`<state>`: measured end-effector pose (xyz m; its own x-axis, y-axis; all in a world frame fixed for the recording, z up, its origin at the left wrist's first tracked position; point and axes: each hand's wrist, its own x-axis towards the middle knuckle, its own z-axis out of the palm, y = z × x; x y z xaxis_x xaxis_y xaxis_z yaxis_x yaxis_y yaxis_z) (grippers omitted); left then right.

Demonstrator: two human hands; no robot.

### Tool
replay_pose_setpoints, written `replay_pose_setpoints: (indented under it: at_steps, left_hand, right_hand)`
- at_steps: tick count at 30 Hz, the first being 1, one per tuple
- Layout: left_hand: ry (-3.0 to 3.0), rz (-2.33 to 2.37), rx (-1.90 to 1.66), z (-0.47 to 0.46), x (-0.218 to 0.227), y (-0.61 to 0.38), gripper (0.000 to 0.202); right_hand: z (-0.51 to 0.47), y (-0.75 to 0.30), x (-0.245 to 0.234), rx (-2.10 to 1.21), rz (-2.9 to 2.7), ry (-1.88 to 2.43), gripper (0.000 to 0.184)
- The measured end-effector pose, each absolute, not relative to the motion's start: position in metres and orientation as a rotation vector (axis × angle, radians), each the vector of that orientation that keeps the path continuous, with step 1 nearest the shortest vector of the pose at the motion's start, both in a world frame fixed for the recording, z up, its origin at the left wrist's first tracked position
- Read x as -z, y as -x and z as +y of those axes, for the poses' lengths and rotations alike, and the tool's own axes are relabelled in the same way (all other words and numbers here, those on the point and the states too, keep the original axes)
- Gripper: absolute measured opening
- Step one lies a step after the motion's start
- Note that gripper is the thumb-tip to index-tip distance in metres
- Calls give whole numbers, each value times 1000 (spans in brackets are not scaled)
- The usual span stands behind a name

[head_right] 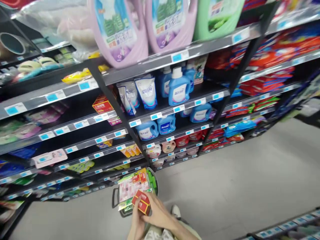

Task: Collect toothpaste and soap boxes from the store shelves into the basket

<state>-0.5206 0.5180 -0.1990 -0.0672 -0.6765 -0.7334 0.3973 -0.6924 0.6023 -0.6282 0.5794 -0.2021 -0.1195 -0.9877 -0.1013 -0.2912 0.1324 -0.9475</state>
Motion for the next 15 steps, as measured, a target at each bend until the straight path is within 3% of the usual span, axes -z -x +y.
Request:
replay_pose_setpoints:
  at_steps: [6,15]
  left_hand:
    - [-1315,-460,2056,519,189,561,39]
    - [-1020,-548,2147,535,189,577,61]
  right_hand:
    - [592,649,203,1187,1819,1150,92]
    - [613,681,215,1617,1707,755,85]
